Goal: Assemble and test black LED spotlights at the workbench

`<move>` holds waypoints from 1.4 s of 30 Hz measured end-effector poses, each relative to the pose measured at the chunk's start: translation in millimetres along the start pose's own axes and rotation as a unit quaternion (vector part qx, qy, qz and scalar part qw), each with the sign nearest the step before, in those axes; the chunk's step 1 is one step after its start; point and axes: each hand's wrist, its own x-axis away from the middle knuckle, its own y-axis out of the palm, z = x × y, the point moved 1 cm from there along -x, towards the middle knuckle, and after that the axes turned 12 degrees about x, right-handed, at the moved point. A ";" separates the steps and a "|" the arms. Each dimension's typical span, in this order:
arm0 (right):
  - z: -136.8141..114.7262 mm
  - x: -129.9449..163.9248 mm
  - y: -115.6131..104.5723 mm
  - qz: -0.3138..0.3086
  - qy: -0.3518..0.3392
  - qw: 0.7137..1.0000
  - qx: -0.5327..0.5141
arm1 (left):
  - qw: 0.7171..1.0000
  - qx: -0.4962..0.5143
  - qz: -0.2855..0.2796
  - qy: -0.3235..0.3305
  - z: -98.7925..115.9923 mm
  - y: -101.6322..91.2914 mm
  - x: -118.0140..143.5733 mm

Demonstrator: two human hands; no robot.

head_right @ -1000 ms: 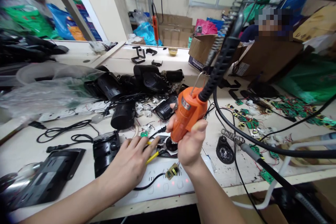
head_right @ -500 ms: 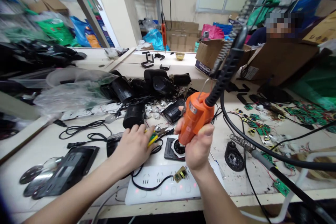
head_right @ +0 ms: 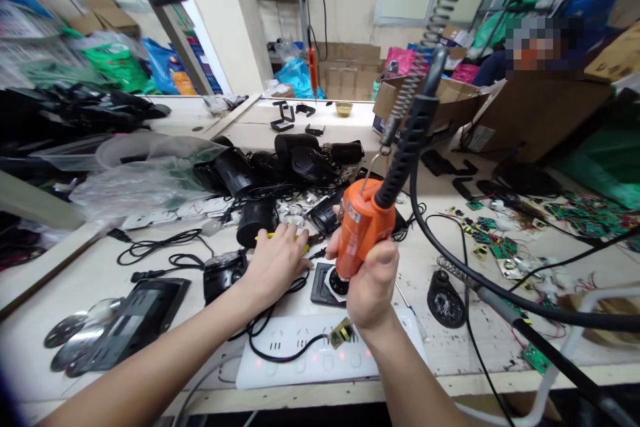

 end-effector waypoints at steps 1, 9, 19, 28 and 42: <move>0.2 0.0 -0.4 0.000 0.000 1.000 0.000 | 1.000 0.000 0.002 0.000 0.6 1.9 0.2; -0.6 0.0 -2.2 0.024 0.002 1.000 -0.009 | 0.999 0.011 0.036 -0.003 6.8 -9.1 23.6; 7.5 3.1 -5.4 -0.006 0.008 0.999 -0.034 | 0.939 0.333 0.015 0.081 32.5 2.9 21.5; 0.5 2.5 -1.9 0.009 -0.007 0.999 -0.047 | 0.934 0.341 0.020 0.107 30.5 14.3 16.3; -24.3 -4.4 -11.9 0.059 -0.025 0.998 -0.027 | 0.900 0.421 0.028 0.104 18.4 4.2 13.7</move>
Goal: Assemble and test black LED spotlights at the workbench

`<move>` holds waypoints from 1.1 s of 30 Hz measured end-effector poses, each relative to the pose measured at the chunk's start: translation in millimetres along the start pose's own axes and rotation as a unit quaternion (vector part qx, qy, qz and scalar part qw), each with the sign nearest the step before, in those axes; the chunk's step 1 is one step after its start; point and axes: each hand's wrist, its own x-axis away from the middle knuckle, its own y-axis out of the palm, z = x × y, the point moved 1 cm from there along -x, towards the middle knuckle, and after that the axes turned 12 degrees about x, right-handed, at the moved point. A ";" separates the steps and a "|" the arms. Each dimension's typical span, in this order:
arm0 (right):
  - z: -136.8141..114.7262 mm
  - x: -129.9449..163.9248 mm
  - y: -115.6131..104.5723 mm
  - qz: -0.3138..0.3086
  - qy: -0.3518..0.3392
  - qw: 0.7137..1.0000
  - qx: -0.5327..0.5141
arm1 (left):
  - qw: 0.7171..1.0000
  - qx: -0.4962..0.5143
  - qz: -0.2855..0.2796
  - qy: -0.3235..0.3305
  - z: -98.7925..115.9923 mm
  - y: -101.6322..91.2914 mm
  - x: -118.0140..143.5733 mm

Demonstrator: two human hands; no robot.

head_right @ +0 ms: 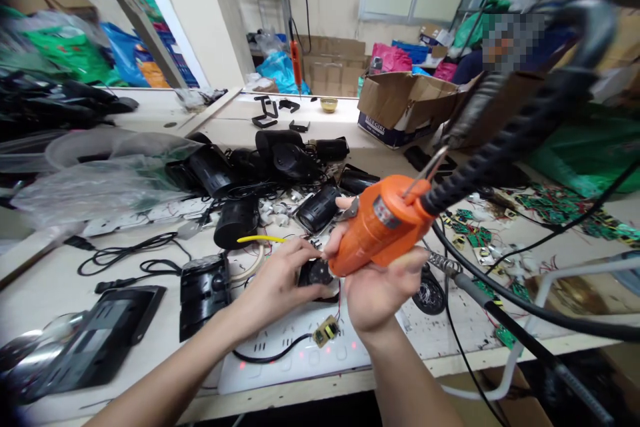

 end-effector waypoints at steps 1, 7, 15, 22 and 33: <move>-1.9 -1.4 -1.5 0.007 0.006 1.000 -0.001 | 1.000 0.005 0.006 0.005 -1.0 -5.0 -1.9; 5.4 -4.8 -18.6 0.055 0.012 0.998 -0.002 | 0.997 -0.072 0.032 0.020 -10.3 -20.0 -25.7; 19.6 8.1 -38.7 0.023 0.035 0.998 0.054 | 0.990 -0.119 -0.072 0.002 -8.5 11.7 -59.3; 26.3 14.7 -49.9 0.029 0.035 0.998 0.044 | 0.984 -0.113 -0.133 0.016 -14.6 30.8 -80.7; 29.9 14.0 -59.5 0.030 0.042 0.998 0.032 | 0.973 -0.124 -0.196 0.014 -12.6 47.6 -91.3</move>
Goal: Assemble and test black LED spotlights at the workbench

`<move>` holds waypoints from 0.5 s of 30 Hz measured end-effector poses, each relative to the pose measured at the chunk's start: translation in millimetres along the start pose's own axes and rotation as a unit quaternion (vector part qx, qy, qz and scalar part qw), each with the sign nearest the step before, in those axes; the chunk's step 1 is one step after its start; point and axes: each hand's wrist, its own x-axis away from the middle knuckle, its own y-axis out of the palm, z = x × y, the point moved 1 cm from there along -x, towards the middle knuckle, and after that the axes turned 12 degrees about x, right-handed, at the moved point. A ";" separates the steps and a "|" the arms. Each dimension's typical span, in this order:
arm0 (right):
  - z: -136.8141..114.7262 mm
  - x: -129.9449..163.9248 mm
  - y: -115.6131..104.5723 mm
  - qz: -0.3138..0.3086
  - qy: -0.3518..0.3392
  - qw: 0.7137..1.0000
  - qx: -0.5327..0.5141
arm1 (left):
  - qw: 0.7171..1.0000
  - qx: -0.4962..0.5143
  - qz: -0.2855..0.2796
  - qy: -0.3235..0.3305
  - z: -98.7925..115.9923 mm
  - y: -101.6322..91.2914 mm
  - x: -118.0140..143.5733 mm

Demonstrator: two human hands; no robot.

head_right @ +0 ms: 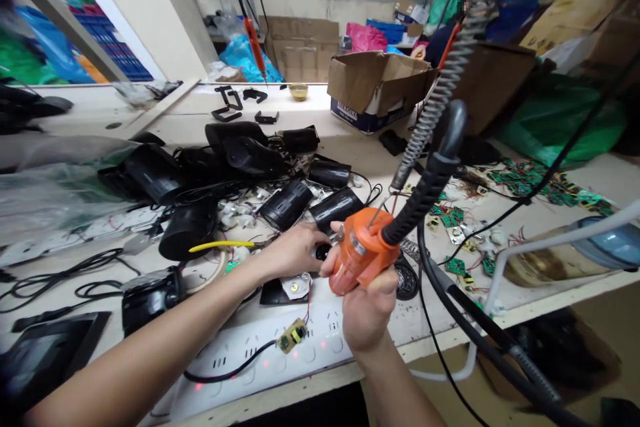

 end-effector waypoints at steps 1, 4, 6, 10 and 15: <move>0.5 0.2 -0.7 -0.006 0.000 1.000 0.005 | 1.000 0.003 -0.003 0.000 1.0 -2.7 0.4; 3.6 1.4 -2.9 -0.010 -0.003 1.000 0.013 | 1.000 0.019 -0.006 0.003 7.1 -15.5 11.0; 6.5 2.2 -3.7 -0.006 -0.010 1.000 0.016 | 1.000 0.012 0.023 -0.008 15.9 -23.4 26.5; 11.4 1.9 -3.0 0.001 -0.009 1.000 0.020 | 0.988 -0.129 0.063 -0.058 40.6 -20.6 62.2; 11.3 3.0 -1.5 0.011 0.008 1.000 0.025 | 0.983 -0.184 -0.010 -0.018 47.6 1.3 81.7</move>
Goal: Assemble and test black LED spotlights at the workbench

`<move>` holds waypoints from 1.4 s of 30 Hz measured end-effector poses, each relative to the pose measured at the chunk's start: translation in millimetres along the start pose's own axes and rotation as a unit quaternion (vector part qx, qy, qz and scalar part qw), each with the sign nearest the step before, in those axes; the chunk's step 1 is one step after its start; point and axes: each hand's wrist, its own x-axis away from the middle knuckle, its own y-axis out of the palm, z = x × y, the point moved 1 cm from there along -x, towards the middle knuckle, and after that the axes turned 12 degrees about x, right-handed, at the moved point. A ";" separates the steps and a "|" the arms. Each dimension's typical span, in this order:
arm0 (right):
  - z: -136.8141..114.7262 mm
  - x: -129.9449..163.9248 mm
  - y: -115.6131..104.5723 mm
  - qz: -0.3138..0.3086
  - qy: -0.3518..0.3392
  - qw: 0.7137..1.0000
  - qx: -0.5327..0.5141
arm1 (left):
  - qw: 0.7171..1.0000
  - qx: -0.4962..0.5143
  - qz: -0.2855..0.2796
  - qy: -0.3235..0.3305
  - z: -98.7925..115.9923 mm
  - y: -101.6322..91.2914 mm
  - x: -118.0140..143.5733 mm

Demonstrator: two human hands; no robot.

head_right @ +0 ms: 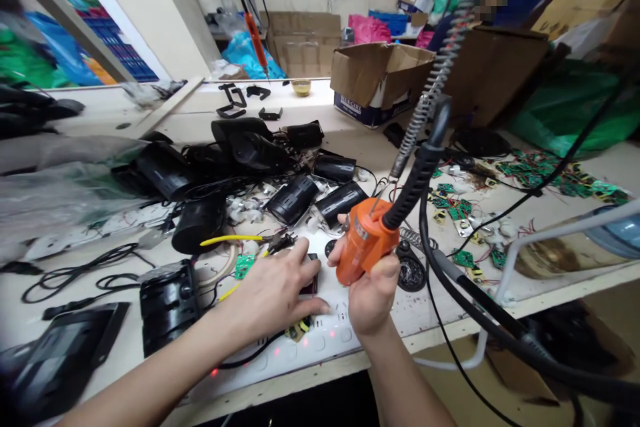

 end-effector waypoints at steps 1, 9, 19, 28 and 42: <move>-0.6 0.7 0.0 0.000 0.002 1.000 -0.001 | 1.000 0.005 0.006 0.001 -2.5 2.9 2.1; -5.7 3.8 3.0 0.003 0.008 1.000 -0.014 | 0.983 0.114 0.118 -0.084 -40.0 5.2 32.8; -6.5 7.2 9.7 -0.013 0.008 1.000 -0.002 | 0.834 0.528 0.130 -0.101 -65.9 17.6 29.6; -7.4 6.6 7.8 -0.013 -0.001 1.000 0.017 | 0.950 0.255 0.180 -0.009 -58.1 19.2 11.3; -9.7 -0.3 13.0 -0.028 0.015 0.999 0.019 | 0.975 0.209 0.077 -0.015 -41.7 15.2 16.8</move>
